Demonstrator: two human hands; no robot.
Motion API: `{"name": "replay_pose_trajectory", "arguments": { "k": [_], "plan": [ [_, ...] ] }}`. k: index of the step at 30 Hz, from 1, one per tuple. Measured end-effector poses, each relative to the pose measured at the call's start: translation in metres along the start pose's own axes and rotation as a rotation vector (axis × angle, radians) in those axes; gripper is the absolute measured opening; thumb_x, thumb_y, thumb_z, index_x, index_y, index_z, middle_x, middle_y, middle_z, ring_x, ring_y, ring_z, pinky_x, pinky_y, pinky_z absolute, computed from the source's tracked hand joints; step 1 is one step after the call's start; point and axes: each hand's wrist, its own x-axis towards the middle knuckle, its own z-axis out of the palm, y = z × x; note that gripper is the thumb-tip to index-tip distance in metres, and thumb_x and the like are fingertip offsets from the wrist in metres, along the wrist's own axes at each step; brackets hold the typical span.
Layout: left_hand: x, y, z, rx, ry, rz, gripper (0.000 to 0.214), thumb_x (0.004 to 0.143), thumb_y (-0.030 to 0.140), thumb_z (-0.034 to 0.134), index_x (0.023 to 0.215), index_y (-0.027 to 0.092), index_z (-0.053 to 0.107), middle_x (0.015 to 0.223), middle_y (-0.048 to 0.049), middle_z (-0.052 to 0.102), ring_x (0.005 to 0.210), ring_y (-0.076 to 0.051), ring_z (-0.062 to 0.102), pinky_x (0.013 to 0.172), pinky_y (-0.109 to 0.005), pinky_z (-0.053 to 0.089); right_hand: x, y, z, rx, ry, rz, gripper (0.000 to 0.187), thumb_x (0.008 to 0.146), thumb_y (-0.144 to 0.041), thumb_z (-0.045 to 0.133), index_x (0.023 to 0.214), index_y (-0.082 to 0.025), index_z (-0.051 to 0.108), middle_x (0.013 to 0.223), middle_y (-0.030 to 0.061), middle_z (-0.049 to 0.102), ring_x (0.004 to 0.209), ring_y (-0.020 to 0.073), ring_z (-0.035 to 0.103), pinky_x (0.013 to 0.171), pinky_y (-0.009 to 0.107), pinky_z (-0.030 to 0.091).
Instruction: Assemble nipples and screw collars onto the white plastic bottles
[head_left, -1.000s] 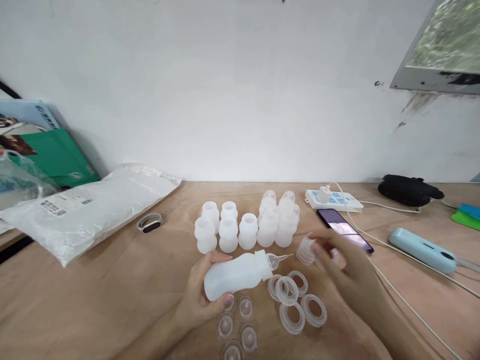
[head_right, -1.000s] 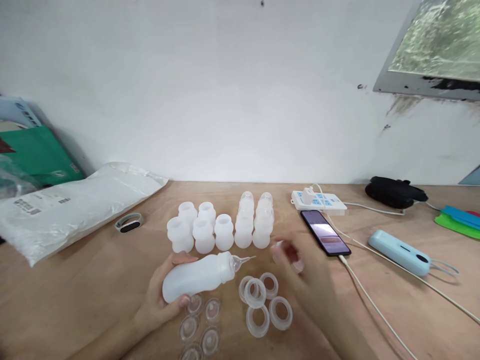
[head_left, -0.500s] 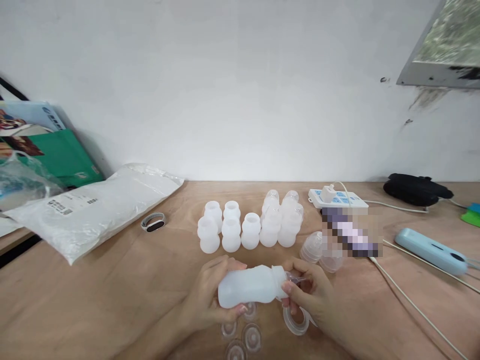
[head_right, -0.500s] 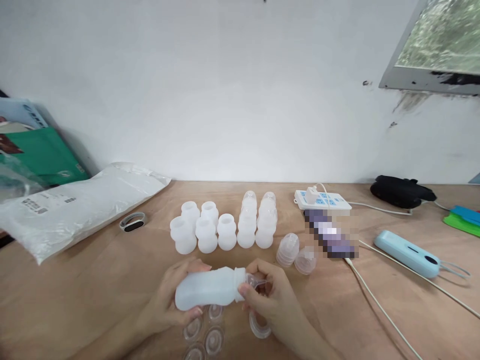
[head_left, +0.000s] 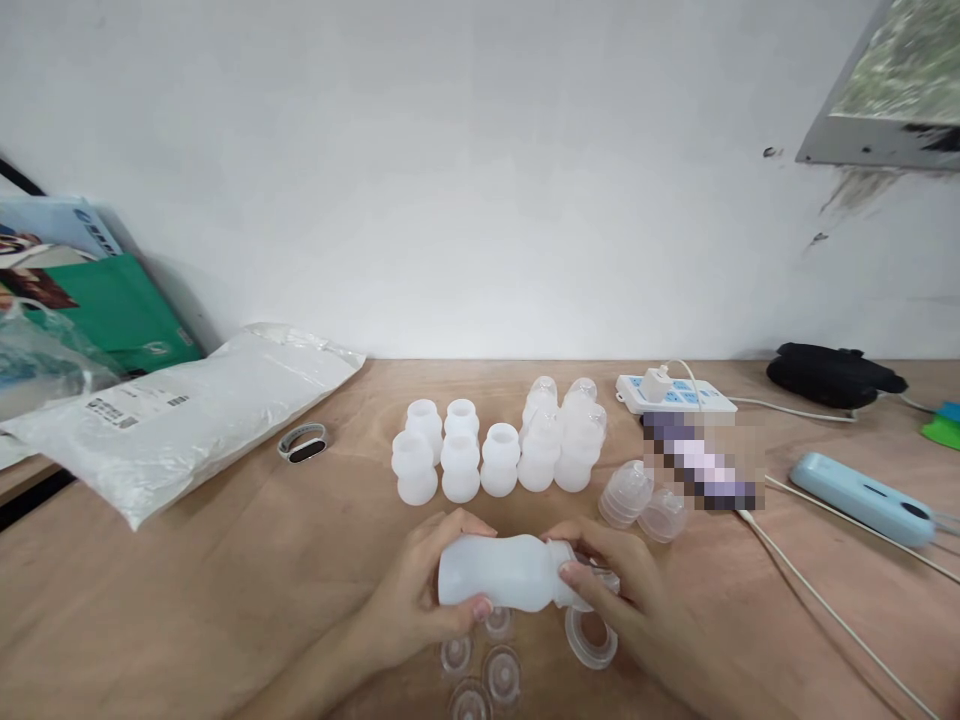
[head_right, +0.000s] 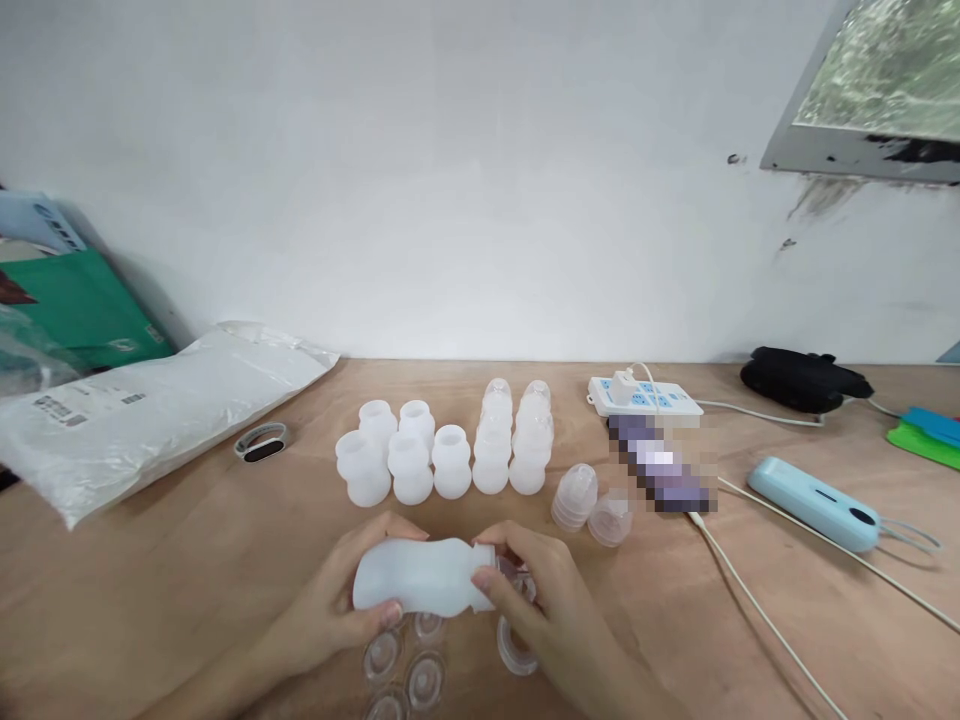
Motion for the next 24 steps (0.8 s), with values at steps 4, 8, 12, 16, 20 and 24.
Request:
{"name": "replay_pose_trajectory", "arguments": {
  "k": [4,8,12,16,20,24],
  "plan": [
    [-0.001,-0.003,-0.001,-0.031,0.07,0.018,0.037,0.086,0.051,0.067,0.104,0.02,0.062,0.085,-0.0015,0.063,0.067,-0.017,0.055,0.057,-0.024,0.042,0.001,-0.002,-0.002,-0.004,0.042,-0.032,0.043,0.082,-0.036,0.072,0.122,-0.025,0.061,0.119,0.008,0.071,0.107,0.0255,0.068,0.088,0.036,0.058],
    [-0.001,-0.007,0.0,-0.035,0.065,0.028,0.041,0.086,0.055,0.066,0.106,0.02,0.061,0.084,-0.001,0.062,0.064,-0.016,0.054,0.055,-0.023,0.041,-0.003,-0.001,-0.005,-0.063,0.0,0.057,0.034,0.089,-0.037,0.063,0.122,-0.026,0.062,0.113,0.0075,0.072,0.101,0.025,0.069,0.086,0.038,0.059],
    [0.0,-0.006,0.0,-0.042,0.068,0.033,0.043,0.086,0.058,0.065,0.106,0.02,0.061,0.083,-0.0009,0.061,0.065,-0.016,0.054,0.055,-0.023,0.041,-0.006,0.007,-0.005,-0.088,-0.015,0.042,0.042,0.085,-0.033,0.07,0.125,-0.031,0.06,0.126,0.0053,0.067,0.114,0.0256,0.065,0.093,0.039,0.057],
    [0.0,-0.001,0.0,-0.068,0.062,0.025,0.043,0.086,0.058,0.066,0.105,0.02,0.062,0.085,-0.0019,0.062,0.068,-0.017,0.054,0.057,-0.023,0.041,-0.006,0.012,-0.005,-0.106,-0.007,-0.006,0.051,0.09,-0.034,0.065,0.138,-0.033,0.052,0.13,0.0051,0.066,0.119,0.0258,0.062,0.096,0.041,0.056],
    [0.0,-0.001,0.002,-0.219,0.017,-0.075,0.048,0.083,0.062,0.069,0.104,0.019,0.06,0.082,-0.0004,0.059,0.063,-0.015,0.051,0.054,-0.022,0.039,-0.003,0.005,-0.007,-0.184,-0.013,-0.071,0.023,0.092,-0.031,0.064,0.115,-0.03,0.067,0.105,0.003,0.075,0.103,0.0252,0.067,0.087,0.039,0.058],
    [0.001,-0.011,0.003,-0.409,0.071,-0.224,0.056,0.079,0.071,0.066,0.096,0.019,0.058,0.075,0.0007,0.058,0.063,-0.016,0.05,0.054,-0.023,0.038,-0.002,-0.001,-0.013,-0.152,0.077,-0.258,0.031,0.09,-0.024,0.067,0.12,-0.031,0.06,0.117,0.0041,0.069,0.109,0.0229,0.067,0.087,0.033,0.057]
  ]
}}
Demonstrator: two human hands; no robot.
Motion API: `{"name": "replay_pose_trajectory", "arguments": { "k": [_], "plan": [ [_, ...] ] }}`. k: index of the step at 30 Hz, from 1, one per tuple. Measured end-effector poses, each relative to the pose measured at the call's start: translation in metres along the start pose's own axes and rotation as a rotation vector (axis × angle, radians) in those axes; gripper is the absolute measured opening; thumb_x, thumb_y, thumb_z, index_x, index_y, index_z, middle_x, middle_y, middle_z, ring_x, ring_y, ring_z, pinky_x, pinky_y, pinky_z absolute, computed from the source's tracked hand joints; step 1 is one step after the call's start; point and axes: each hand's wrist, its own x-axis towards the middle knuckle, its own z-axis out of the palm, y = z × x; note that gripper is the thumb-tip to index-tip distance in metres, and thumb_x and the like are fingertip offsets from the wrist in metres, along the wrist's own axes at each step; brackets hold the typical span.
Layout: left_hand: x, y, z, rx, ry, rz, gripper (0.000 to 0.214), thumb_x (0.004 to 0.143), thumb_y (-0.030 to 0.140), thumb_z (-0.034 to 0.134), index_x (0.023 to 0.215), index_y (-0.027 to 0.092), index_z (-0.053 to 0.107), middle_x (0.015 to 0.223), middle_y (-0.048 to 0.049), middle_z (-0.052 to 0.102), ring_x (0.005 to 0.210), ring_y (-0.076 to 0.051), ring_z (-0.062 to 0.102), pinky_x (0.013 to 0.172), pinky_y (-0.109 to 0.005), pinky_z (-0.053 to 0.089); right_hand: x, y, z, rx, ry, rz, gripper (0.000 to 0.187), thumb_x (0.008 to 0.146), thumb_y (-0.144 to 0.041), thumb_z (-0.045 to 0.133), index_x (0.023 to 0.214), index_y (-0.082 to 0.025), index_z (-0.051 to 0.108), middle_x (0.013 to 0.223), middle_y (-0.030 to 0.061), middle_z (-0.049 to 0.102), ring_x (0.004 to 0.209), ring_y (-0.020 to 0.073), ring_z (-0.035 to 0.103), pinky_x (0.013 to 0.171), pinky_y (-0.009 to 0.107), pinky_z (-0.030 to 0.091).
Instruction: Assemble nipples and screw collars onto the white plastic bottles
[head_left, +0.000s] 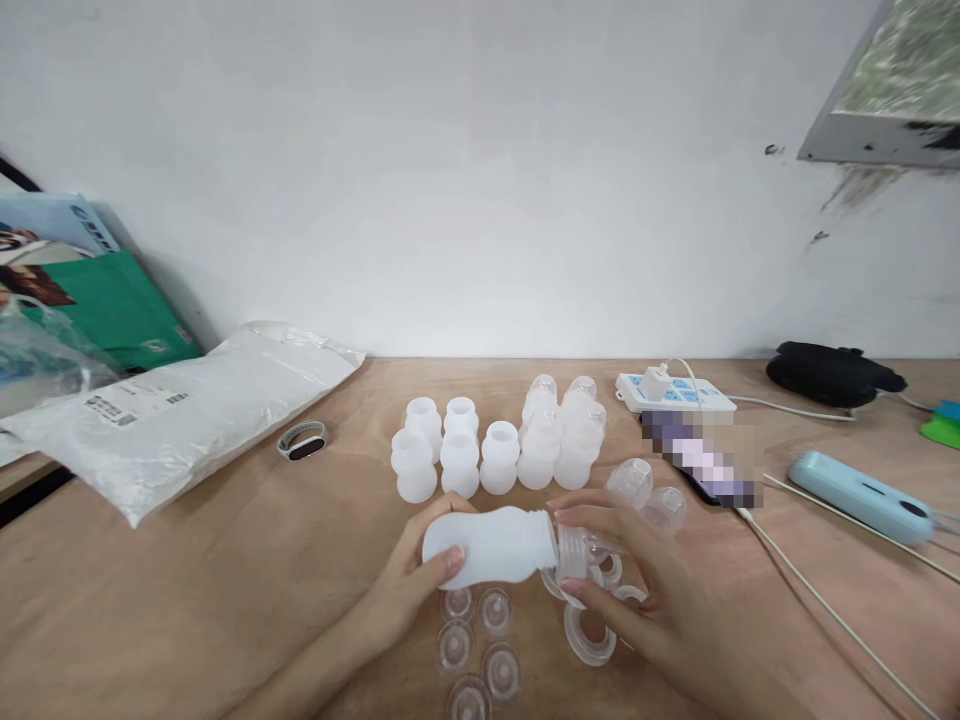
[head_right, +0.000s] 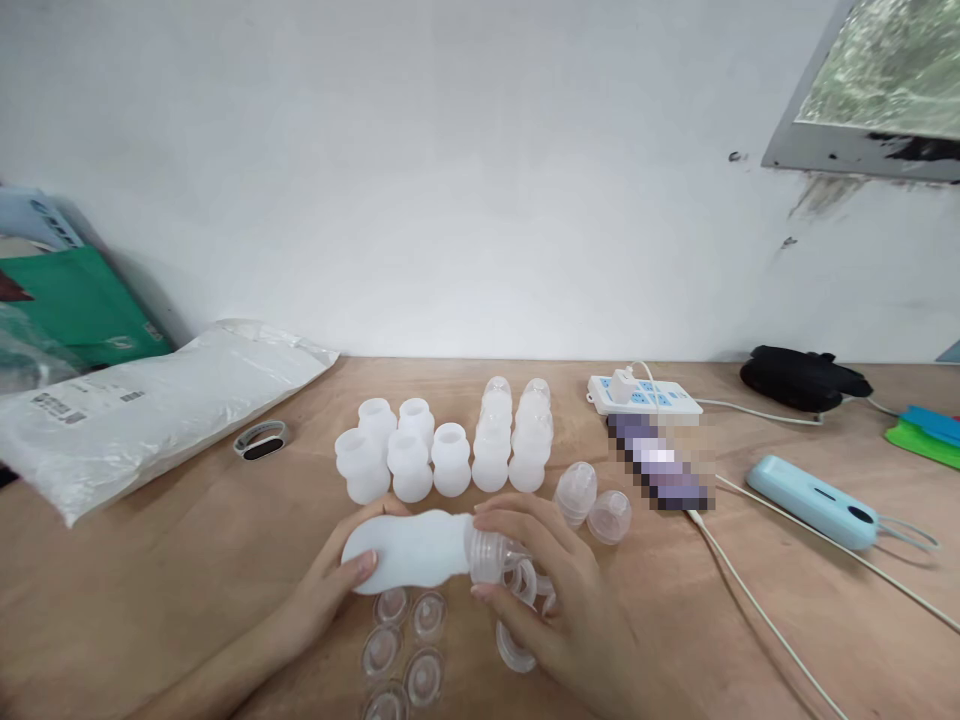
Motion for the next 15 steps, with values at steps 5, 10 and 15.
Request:
{"name": "replay_pose_trajectory", "arguments": {
  "k": [5,10,15],
  "plan": [
    [0.004,-0.004,-0.003,-0.037,0.092,0.007,0.06,0.077,0.076,0.064,0.094,0.019,0.057,0.074,0.0007,0.057,0.064,-0.015,0.046,0.055,-0.023,0.037,-0.004,-0.002,-0.006,-0.015,-0.011,0.045,0.046,0.087,-0.025,0.067,0.131,-0.031,0.052,0.109,0.0046,0.069,0.095,0.0219,0.071,0.08,0.031,0.06],
    [0.003,0.003,0.004,0.024,0.087,0.067,0.06,0.073,0.07,0.074,0.102,0.02,0.057,0.086,-0.0008,0.059,0.072,-0.017,0.05,0.061,-0.023,0.039,-0.006,-0.005,-0.004,0.0,-0.16,0.113,0.047,0.085,-0.028,0.068,0.13,-0.029,0.053,0.104,0.0041,0.073,0.091,0.0223,0.073,0.077,0.031,0.061],
    [0.0,0.001,0.009,-0.072,-0.035,0.069,0.055,0.076,0.06,0.079,0.111,0.024,0.056,0.094,-0.001,0.062,0.079,-0.018,0.054,0.068,-0.024,0.043,0.001,-0.011,0.002,0.003,-0.099,0.122,0.027,0.084,-0.028,0.066,0.11,-0.026,0.061,0.093,0.0035,0.075,0.08,0.0219,0.072,0.067,0.029,0.06]
  ]
}}
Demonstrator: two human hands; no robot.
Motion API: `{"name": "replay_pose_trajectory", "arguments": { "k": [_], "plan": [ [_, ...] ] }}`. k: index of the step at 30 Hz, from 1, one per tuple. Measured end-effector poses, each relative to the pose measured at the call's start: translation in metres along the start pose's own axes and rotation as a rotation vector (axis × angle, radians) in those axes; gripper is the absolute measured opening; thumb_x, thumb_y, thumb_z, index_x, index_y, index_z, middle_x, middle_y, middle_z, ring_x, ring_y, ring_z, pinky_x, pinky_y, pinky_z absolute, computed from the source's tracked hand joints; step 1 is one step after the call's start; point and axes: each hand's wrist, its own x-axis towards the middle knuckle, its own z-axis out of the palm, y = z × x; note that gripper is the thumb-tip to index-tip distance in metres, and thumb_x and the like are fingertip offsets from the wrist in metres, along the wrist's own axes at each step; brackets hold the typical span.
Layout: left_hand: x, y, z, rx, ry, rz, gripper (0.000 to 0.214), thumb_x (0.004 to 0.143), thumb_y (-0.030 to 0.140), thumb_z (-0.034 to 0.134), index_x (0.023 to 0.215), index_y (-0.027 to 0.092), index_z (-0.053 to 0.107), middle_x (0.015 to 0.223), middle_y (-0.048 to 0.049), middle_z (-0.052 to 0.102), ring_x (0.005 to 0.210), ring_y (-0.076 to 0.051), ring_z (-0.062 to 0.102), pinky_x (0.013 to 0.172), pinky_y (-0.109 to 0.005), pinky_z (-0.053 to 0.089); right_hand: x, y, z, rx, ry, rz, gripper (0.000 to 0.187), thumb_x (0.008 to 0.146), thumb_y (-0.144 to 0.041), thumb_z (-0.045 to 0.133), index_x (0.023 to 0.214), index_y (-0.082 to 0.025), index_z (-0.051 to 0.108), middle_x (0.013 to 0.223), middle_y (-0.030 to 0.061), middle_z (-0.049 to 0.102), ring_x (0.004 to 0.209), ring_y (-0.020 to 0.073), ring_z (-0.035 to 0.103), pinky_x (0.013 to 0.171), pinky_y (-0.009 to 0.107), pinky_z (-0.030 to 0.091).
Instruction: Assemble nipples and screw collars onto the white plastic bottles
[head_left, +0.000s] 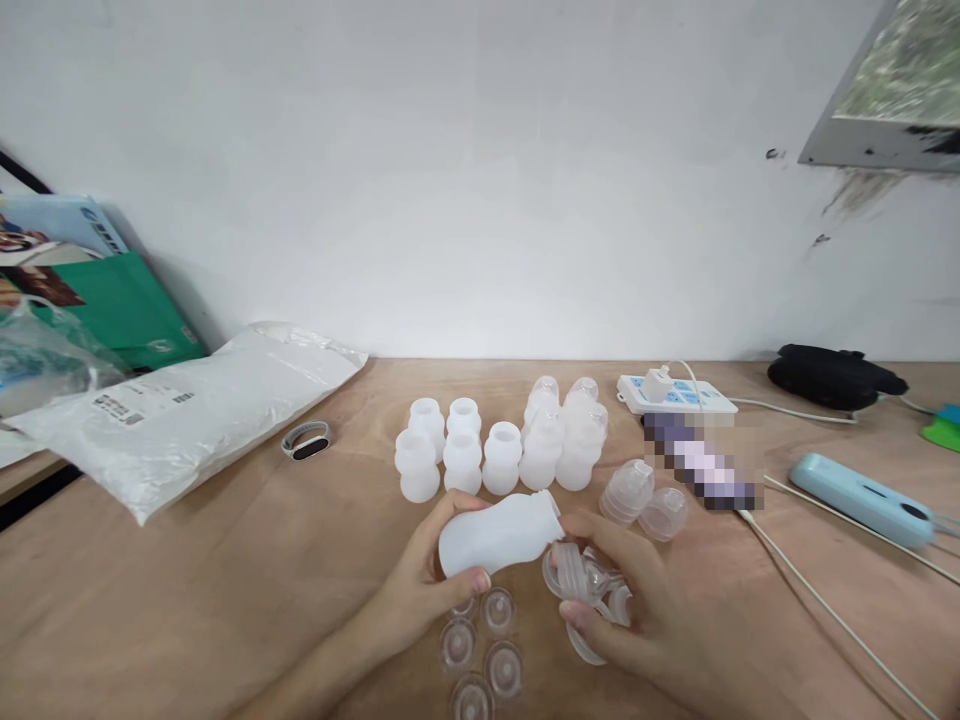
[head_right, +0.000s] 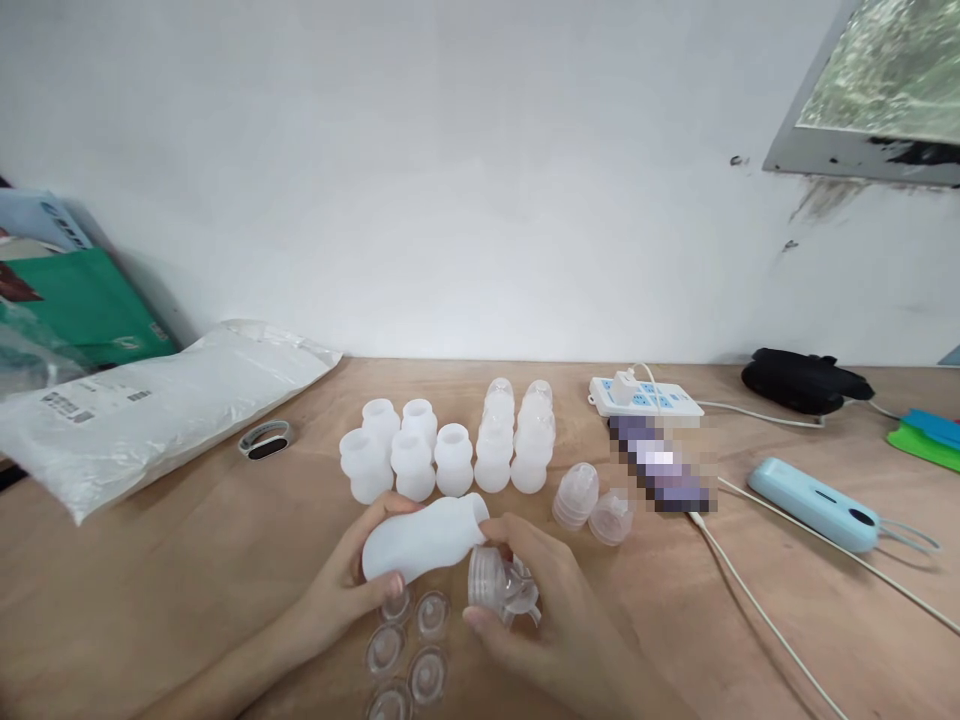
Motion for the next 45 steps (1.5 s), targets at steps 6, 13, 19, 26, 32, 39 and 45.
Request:
{"name": "replay_pose_trajectory", "arguments": {
  "k": [6,13,19,26,32,39,45],
  "plan": [
    [0.0,-0.007,-0.001,0.14,-0.019,0.034,0.071,0.078,0.07,0.072,0.131,0.027,0.05,0.117,-0.006,0.059,0.102,-0.027,0.055,0.082,-0.033,0.043,0.007,0.001,0.001,-0.092,0.103,-0.044,0.023,0.08,-0.024,0.062,0.103,-0.024,0.061,0.087,0.0029,0.073,0.074,0.021,0.069,0.064,0.031,0.058],
    [-0.001,-0.015,-0.009,0.362,0.17,0.2,0.057,0.094,0.068,0.051,0.132,0.026,0.043,0.11,-0.0066,0.058,0.088,-0.023,0.051,0.078,-0.035,0.039,0.019,0.005,0.006,-0.388,0.06,-0.102,0.024,0.08,-0.019,0.059,0.104,-0.02,0.058,0.088,0.0064,0.069,0.076,0.0234,0.069,0.064,0.035,0.055],
    [-0.002,-0.015,-0.008,0.368,0.182,0.234,0.05,0.097,0.062,0.049,0.13,0.025,0.045,0.105,-0.0053,0.06,0.086,-0.022,0.051,0.076,-0.034,0.041,0.048,0.01,0.027,-0.705,0.01,-0.247,0.019,0.077,-0.015,0.061,0.094,-0.019,0.056,0.085,0.0086,0.069,0.073,0.0269,0.068,0.061,0.036,0.054],
    [-0.002,-0.014,-0.008,0.392,0.173,0.233,0.048,0.098,0.06,0.048,0.128,0.023,0.047,0.104,-0.0059,0.061,0.088,-0.022,0.052,0.078,-0.035,0.041,0.076,0.014,0.037,-0.81,0.01,-0.27,0.015,0.081,-0.015,0.065,0.094,-0.016,0.058,0.084,0.0116,0.069,0.075,0.0291,0.069,0.066,0.039,0.056],
    [-0.002,-0.016,-0.009,0.405,0.168,0.225,0.041,0.1,0.053,0.049,0.127,0.023,0.048,0.103,-0.0058,0.061,0.087,-0.022,0.052,0.077,-0.034,0.04,0.083,0.014,0.038,-0.836,0.057,-0.272,0.025,0.083,-0.018,0.067,0.107,-0.011,0.061,0.088,0.0143,0.071,0.073,0.0297,0.071,0.064,0.04,0.058],
    [-0.003,-0.013,-0.008,0.442,0.16,0.211,0.026,0.098,0.033,0.054,0.122,0.023,0.052,0.102,-0.0045,0.062,0.086,-0.021,0.053,0.077,-0.032,0.041,0.062,0.009,0.028,-0.694,0.131,-0.27,0.035,0.081,-0.019,0.074,0.11,-0.014,0.055,0.091,0.0109,0.072,0.075,0.0251,0.072,0.06,0.034,0.06],
    [-0.003,-0.001,-0.001,0.378,0.107,0.237,0.016,0.099,0.033,0.055,0.104,0.02,0.065,0.094,-0.0042,0.065,0.084,-0.02,0.056,0.077,-0.03,0.042,0.027,0.003,0.027,-0.224,0.148,-0.266,0.027,0.093,-0.025,0.067,0.117,-0.024,0.054,0.104,0.0054,0.074,0.09,0.0197,0.074,0.075,0.03,0.063]
  ]
}}
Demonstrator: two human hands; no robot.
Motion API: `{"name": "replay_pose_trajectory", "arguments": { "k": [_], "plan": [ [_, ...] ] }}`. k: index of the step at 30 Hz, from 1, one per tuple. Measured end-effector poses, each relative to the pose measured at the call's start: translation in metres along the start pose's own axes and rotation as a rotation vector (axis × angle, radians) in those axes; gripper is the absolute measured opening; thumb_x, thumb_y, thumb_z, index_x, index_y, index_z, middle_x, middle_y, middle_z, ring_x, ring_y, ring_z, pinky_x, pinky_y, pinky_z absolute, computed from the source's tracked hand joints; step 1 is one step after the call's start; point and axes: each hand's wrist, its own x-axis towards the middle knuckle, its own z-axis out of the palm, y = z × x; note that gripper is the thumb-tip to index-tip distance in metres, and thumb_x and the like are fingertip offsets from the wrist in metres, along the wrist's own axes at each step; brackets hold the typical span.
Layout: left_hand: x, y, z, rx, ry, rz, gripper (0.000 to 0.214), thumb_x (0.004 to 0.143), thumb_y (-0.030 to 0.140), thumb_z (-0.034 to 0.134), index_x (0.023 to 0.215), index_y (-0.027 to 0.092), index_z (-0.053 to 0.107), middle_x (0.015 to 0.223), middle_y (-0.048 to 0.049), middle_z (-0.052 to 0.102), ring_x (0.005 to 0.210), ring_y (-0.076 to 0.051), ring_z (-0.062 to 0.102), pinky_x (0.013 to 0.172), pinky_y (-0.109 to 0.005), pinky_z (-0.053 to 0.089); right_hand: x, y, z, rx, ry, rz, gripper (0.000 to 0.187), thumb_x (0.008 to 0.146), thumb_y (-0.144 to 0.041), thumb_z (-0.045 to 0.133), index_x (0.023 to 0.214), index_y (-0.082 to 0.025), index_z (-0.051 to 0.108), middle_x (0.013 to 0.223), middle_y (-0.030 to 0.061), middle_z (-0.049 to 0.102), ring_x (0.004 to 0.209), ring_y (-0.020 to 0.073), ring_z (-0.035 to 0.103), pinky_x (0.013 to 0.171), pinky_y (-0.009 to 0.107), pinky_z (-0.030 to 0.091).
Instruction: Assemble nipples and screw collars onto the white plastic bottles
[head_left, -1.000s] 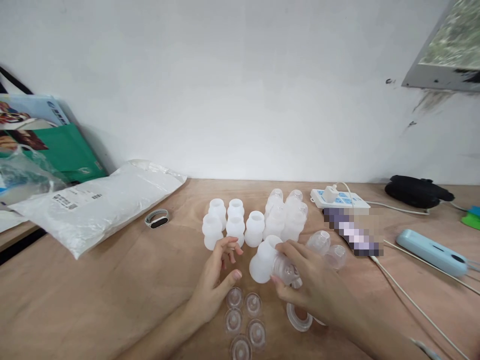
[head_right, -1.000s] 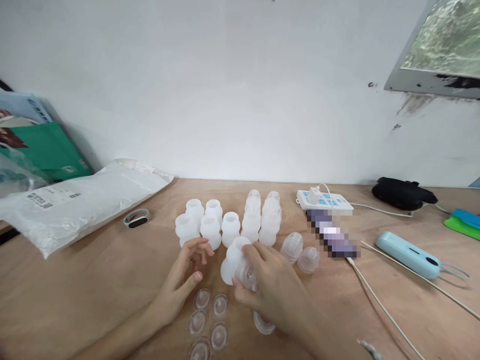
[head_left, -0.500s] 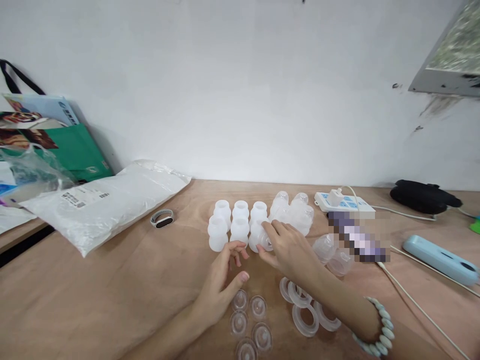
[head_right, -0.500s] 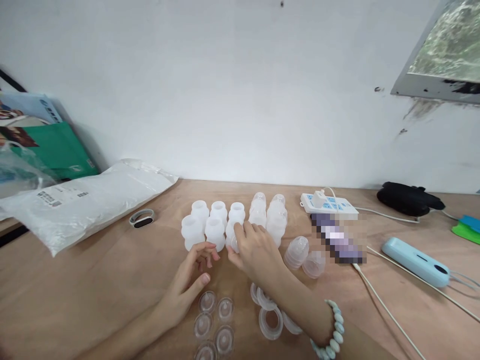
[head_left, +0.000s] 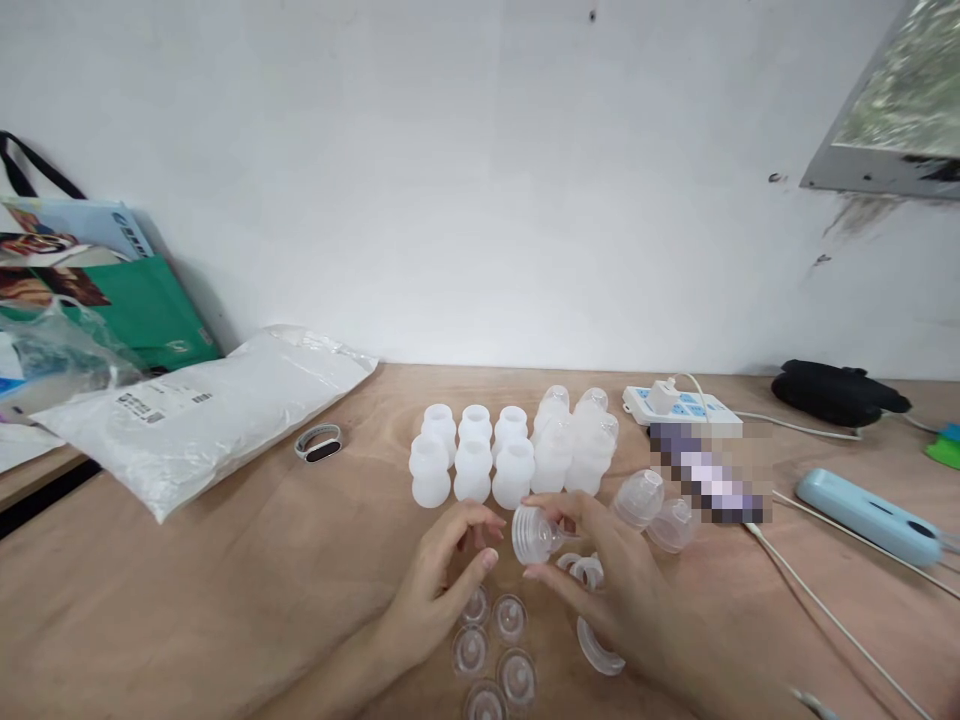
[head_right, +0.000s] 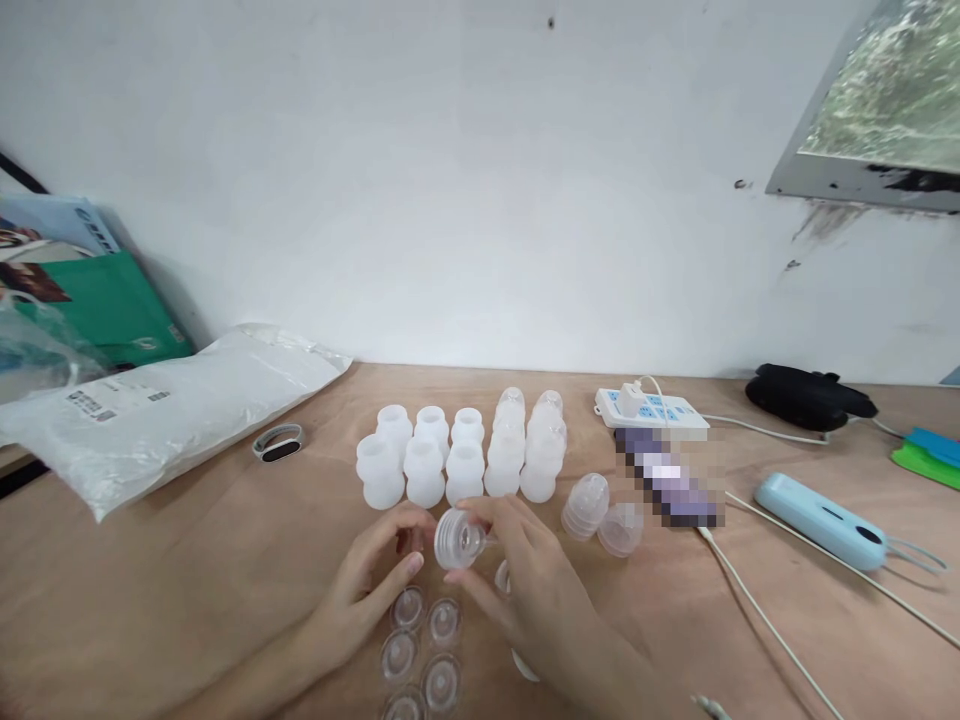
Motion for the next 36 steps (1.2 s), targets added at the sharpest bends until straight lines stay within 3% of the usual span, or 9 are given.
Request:
{"name": "replay_pose_trajectory", "arguments": {
  "k": [4,10,14,19,25,28,32,34,36],
  "plan": [
    [0.003,0.015,0.008,-0.247,-0.009,-0.127,0.032,0.096,0.046,0.062,0.084,0.018,0.072,0.079,-0.0014,0.063,0.075,-0.017,0.055,0.072,-0.027,0.042,-0.012,-0.003,0.004,0.043,0.078,-0.156,0.019,0.101,-0.031,0.058,0.117,-0.022,0.056,0.112,0.0101,0.075,0.1,0.0211,0.073,0.085,0.033,0.061],
    [-0.001,0.029,0.021,-0.562,-0.067,-0.45,0.036,0.082,0.053,0.077,0.081,0.017,0.081,0.068,0.0006,0.059,0.065,-0.012,0.047,0.063,-0.021,0.039,-0.015,-0.008,0.005,-0.076,0.141,-0.31,0.015,0.104,-0.02,0.049,0.108,-0.015,0.062,0.108,0.015,0.077,0.094,0.0225,0.074,0.079,0.035,0.063],
    [-0.001,0.036,0.022,-0.602,-0.075,-0.563,0.034,0.075,0.05,0.083,0.077,0.016,0.082,0.067,-0.0016,0.065,0.068,-0.014,0.051,0.064,-0.021,0.042,-0.016,-0.012,0.002,-0.148,0.119,-0.345,0.017,0.104,-0.019,0.048,0.104,-0.014,0.065,0.109,0.0158,0.077,0.095,0.0226,0.074,0.078,0.034,0.063],
    [0.007,0.047,0.015,-0.588,-0.158,-0.592,0.026,0.075,0.042,0.083,0.071,0.016,0.082,0.065,-0.0019,0.069,0.064,-0.013,0.054,0.062,-0.021,0.043,-0.017,-0.015,0.001,-0.143,0.129,-0.371,0.011,0.103,-0.019,0.052,0.106,-0.016,0.063,0.106,0.0137,0.076,0.089,0.0201,0.073,0.074,0.031,0.062],
    [0.007,0.057,0.015,-0.548,-0.167,-0.672,0.022,0.071,0.034,0.08,0.063,0.014,0.076,0.057,0.0009,0.061,0.057,-0.01,0.047,0.054,-0.018,0.035,-0.018,-0.019,-0.003,-0.023,0.013,-0.246,0.033,0.105,-0.038,0.047,0.127,-0.015,0.056,0.097,0.0099,0.072,0.082,0.0173,0.071,0.07,0.026,0.06],
    [0.007,0.063,0.019,-0.47,-0.109,-0.7,0.026,0.068,0.036,0.077,0.056,0.014,0.067,0.052,0.0034,0.054,0.05,-0.008,0.04,0.05,-0.02,0.03,-0.018,-0.02,-0.004,0.033,0.025,-0.254,0.028,0.104,-0.035,0.051,0.123,-0.017,0.06,0.098,0.0097,0.07,0.084,0.0176,0.071,0.072,0.027,0.06],
    [0.01,0.065,0.013,-0.405,-0.057,-0.64,0.029,0.066,0.037,0.073,0.051,0.017,0.058,0.048,0.0053,0.049,0.049,-0.009,0.038,0.051,-0.021,0.03,-0.012,-0.018,-0.019,0.064,0.04,-0.252,0.025,0.1,-0.027,0.057,0.123,-0.017,0.059,0.096,0.0086,0.069,0.084,0.0174,0.07,0.071,0.026,0.061],
    [0.008,0.058,0.0,-0.37,0.036,-0.613,0.028,0.067,0.038,0.071,0.052,0.018,0.057,0.048,0.0055,0.048,0.051,-0.01,0.038,0.053,-0.022,0.031,-0.009,-0.012,-0.036,0.08,0.129,-0.154,0.027,0.097,-0.029,0.063,0.122,-0.021,0.06,0.094,0.0063,0.068,0.081,0.0186,0.069,0.067,0.028,0.06],
    [0.002,0.047,-0.017,-0.302,0.167,-0.607,0.031,0.069,0.04,0.071,0.051,0.019,0.055,0.051,0.0051,0.048,0.055,-0.012,0.039,0.058,-0.022,0.035,-0.007,-0.003,-0.056,0.104,0.297,0.006,0.031,0.091,-0.029,0.07,0.12,-0.026,0.061,0.097,0.0057,0.066,0.084,0.0219,0.066,0.069,0.033,0.059]
  ]
}}
